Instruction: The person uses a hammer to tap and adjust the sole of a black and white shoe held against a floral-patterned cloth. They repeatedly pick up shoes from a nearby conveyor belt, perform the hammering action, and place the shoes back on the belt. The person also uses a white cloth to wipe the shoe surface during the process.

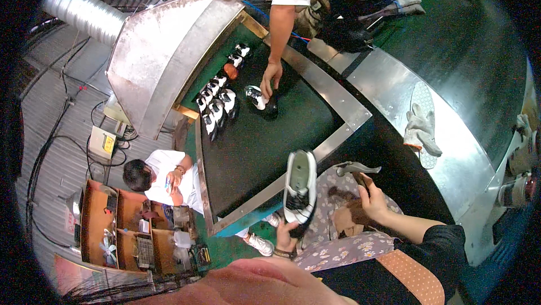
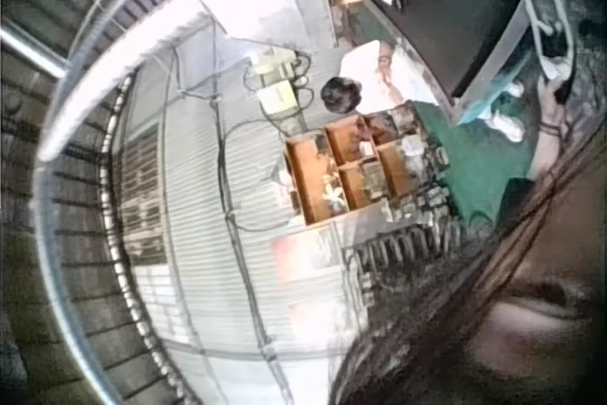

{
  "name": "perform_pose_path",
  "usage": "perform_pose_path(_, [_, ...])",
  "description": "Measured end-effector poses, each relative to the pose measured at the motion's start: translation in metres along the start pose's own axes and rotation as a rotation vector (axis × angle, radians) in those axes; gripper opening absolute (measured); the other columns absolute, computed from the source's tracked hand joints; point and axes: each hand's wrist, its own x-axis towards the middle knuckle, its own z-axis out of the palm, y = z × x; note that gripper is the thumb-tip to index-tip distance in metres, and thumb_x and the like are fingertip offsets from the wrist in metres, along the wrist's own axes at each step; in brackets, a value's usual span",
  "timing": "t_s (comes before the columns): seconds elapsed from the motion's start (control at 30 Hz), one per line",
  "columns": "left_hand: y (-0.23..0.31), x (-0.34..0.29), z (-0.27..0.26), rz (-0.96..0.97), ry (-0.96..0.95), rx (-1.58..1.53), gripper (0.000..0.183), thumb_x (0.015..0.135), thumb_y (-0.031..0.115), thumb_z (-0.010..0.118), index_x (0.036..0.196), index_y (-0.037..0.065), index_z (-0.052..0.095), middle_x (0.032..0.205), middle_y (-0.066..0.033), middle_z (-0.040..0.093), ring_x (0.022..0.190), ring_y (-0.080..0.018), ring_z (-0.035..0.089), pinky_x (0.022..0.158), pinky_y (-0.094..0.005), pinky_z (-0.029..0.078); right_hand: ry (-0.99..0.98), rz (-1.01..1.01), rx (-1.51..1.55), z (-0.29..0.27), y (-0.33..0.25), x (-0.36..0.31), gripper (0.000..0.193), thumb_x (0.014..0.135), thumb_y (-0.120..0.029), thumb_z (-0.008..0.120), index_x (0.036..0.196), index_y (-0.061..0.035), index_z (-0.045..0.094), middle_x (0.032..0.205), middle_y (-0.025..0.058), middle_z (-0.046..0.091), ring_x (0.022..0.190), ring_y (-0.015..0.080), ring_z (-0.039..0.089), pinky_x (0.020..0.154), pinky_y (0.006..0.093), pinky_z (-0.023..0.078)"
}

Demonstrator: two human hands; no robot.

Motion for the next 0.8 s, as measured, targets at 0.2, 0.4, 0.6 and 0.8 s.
perform_pose_path(0.2, [0.030,0.071,-0.027,0.009,0.148,-0.347,0.044,0.084,0.003,0.055,0.127,-0.004,0.050,0.122,-0.0140,0.061,0.113,-0.0295,0.060,0.101,-0.0425,0.047,-0.180,-0.014,-0.133,0.030,0.026,-0.011,0.040,0.096,-0.027,0.053,0.130,-0.0060,0.051,0.108,0.0276,0.064,0.102,0.0472,0.059,0.086,0.0492,0.048])
perform_pose_path(0.4, [0.085,0.120,-0.011,-0.239,0.032,-0.680,0.035,0.098,0.008,0.047,0.130,-0.004,0.042,0.129,-0.0232,0.053,0.126,-0.0404,0.047,0.107,-0.0564,0.044,-0.412,0.175,-0.200,0.035,0.017,0.013,0.038,0.096,-0.026,0.051,0.129,-0.0085,0.050,0.092,0.0266,0.067,0.088,0.0477,0.062,0.078,0.0532,0.049])
perform_pose_path(0.6, [0.098,0.144,-0.003,-0.228,0.178,-0.505,0.032,0.098,0.005,0.047,0.128,-0.006,0.041,0.128,-0.0230,0.052,0.121,-0.0414,0.049,0.106,-0.0573,0.044,-0.410,0.137,-0.170,0.034,0.022,0.015,0.036,0.096,-0.026,0.051,0.128,-0.0090,0.048,0.089,0.0251,0.067,0.084,0.0473,0.063,0.075,0.0535,0.049])
perform_pose_path(0.8, [0.136,0.234,-0.029,-0.052,0.135,-0.291,0.029,0.097,0.009,0.053,0.122,-0.005,0.047,0.121,-0.0197,0.056,0.114,-0.0405,0.055,0.097,-0.0490,0.053,-0.459,0.209,-0.095,0.037,0.019,0.021,0.036,0.097,-0.025,0.051,0.129,-0.0082,0.046,0.087,0.0227,0.068,0.082,0.0444,0.065,0.073,0.0514,0.050])
